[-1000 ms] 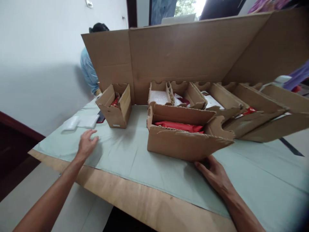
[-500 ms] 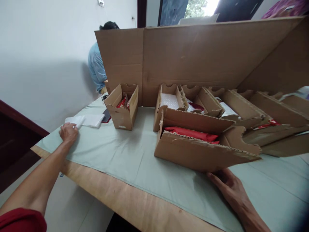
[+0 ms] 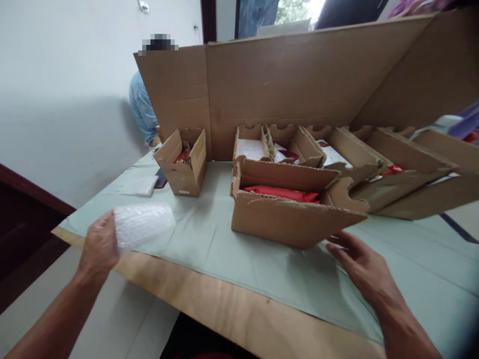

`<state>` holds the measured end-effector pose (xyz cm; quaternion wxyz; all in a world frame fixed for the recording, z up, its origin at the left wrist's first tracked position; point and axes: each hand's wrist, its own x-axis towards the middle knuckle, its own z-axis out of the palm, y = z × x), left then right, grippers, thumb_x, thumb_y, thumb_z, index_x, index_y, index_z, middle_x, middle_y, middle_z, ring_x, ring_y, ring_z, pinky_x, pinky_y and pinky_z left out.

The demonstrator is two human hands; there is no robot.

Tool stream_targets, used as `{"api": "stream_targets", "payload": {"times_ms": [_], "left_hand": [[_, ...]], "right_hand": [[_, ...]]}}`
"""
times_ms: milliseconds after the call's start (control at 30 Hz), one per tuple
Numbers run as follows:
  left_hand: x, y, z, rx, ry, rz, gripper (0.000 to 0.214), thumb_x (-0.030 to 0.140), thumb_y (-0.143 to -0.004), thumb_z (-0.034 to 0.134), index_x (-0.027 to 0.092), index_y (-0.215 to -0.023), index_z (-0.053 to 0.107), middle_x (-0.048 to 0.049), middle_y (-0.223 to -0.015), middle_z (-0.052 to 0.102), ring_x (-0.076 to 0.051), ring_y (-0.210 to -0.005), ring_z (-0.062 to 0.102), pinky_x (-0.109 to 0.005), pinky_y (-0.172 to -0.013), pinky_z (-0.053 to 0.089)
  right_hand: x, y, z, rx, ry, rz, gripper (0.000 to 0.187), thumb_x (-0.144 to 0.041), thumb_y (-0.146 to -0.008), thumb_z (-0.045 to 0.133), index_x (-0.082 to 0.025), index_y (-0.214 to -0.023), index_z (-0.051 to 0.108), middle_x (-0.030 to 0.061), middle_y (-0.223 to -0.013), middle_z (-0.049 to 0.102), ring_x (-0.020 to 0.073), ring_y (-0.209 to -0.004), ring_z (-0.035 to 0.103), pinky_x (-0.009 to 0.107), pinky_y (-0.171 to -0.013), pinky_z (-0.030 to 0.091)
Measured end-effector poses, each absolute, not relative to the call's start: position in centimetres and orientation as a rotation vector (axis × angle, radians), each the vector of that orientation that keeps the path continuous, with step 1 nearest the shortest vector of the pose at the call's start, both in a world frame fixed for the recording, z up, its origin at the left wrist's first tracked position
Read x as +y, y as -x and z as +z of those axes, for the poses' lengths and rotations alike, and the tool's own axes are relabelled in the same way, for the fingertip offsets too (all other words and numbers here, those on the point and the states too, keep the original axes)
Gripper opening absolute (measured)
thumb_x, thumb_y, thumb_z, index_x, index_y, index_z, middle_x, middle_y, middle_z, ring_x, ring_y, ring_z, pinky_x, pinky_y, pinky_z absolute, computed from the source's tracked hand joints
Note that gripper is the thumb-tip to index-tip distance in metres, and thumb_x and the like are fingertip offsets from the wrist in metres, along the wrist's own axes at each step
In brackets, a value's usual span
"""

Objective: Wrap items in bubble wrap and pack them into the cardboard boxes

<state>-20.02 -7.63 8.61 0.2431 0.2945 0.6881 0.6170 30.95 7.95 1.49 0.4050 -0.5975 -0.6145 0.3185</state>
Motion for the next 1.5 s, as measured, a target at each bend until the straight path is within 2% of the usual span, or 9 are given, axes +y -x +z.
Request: {"api": "stream_targets", "payload": {"times_ms": [133,267,400,567,733,833,1133,1300,1500], "left_hand": [[-5.5,12.0,6.3,1.674,-0.799,1.481,0.038,0.052,-0.062,0.08,0.021,-0.073,0.06,0.0031,-0.057,0.057,-0.019,-0.058,0.062,-0.027,-0.05,0.047],[-3.8,4.4,4.6,1.41,-0.81,1.146,0.047,0.055,-0.061,0.083,0.02,-0.065,0.053,0.0057,-0.056,0.053,-0.011,-0.051,0.05,-0.022,-0.047,0.039],[-3.6,0.4,4.2,1.281,-0.917,0.959,0.045,0.048,-0.059,0.089,0.017,-0.064,0.057,0.0034,-0.06,0.057,-0.01,-0.055,0.048,-0.021,-0.05,0.037],[-4.0,0.3,4.3,1.062,-1.079,0.808,0.044,0.044,-0.07,0.085,0.017,-0.101,0.069,-0.0036,-0.094,0.071,-0.019,-0.089,0.063,-0.029,-0.082,0.048],[-3.6,0.9,3.0,1.265,-1.039,0.795,0.038,0.046,-0.066,0.082,0.017,-0.087,0.069,-0.0013,-0.08,0.067,-0.017,-0.076,0.059,-0.03,-0.075,0.046],[-3.2,1.1,2.5,1.309,-1.066,0.717,0.035,0.048,-0.068,0.079,0.018,-0.082,0.067,0.0001,-0.076,0.065,-0.016,-0.072,0.056,-0.029,-0.07,0.043],[-3.4,1.2,2.0,1.288,-1.098,0.699,0.034,0.048,-0.07,0.077,0.019,-0.085,0.066,-0.0004,-0.077,0.066,-0.018,-0.074,0.058,-0.032,-0.074,0.046],[-3.8,2.2,2.8,1.333,-1.164,0.747,0.034,0.049,-0.073,0.074,0.018,-0.084,0.069,-0.0008,-0.076,0.065,-0.015,-0.069,0.056,-0.028,-0.067,0.043],[-3.1,4.1,3.1,1.435,-1.272,0.752,0.034,0.048,-0.071,0.073,0.019,-0.088,0.071,0.0018,-0.068,0.061,-0.013,-0.06,0.052,-0.025,-0.057,0.039]], "right_hand": [[2.5,-29.4,4.3,-1.68,1.35,0.372,0.04,-0.041,-0.091,0.066,-0.026,-0.127,0.066,0.0119,-0.115,0.077,0.0283,-0.102,0.073,0.046,-0.096,0.057],[-2.6,-24.8,4.9,-2.195,0.841,0.287,0.065,-0.031,-0.088,0.071,-0.024,-0.149,0.048,0.0157,-0.149,0.058,0.0306,-0.13,0.061,0.046,-0.1,0.056],[-3.2,-22.8,4.1,-2.047,0.776,0.357,0.035,-0.014,-0.089,0.057,-0.023,-0.121,0.066,0.0082,-0.108,0.077,0.0234,-0.094,0.073,0.037,-0.08,0.059],[-1.7,-24.2,3.7,-1.429,1.129,0.872,0.014,-0.032,-0.092,0.063,-0.02,-0.086,0.068,-0.0015,-0.067,0.064,0.0137,-0.059,0.058,0.025,-0.053,0.049],[-2.2,-27.0,1.0,-1.152,1.341,1.074,0.034,-0.044,-0.083,0.071,-0.018,-0.105,0.065,-0.0024,-0.069,0.064,0.0149,-0.059,0.058,0.028,-0.055,0.05],[-3.7,-29.4,-0.2,-1.158,1.476,0.813,0.044,-0.041,-0.086,0.069,-0.019,-0.122,0.059,0.0012,-0.081,0.07,0.0183,-0.072,0.066,0.033,-0.068,0.054],[-3.6,-25.1,1.2,-2.204,1.417,0.239,0.034,-0.037,-0.09,0.069,-0.017,-0.118,0.068,0.0174,-0.128,0.07,0.0354,-0.114,0.065,0.05,-0.093,0.052],[-2.2,-26.6,0.5,-2.098,1.57,0.309,0.02,-0.02,-0.095,0.052,-0.019,-0.096,0.072,0.0098,-0.102,0.078,0.0265,-0.093,0.07,0.041,-0.085,0.052],[-3.7,-31.9,1.1,-1.676,1.695,0.519,0.026,-0.041,-0.093,0.056,-0.022,-0.078,0.066,0.0011,-0.07,0.07,0.0189,-0.065,0.063,0.031,-0.063,0.047]]}}
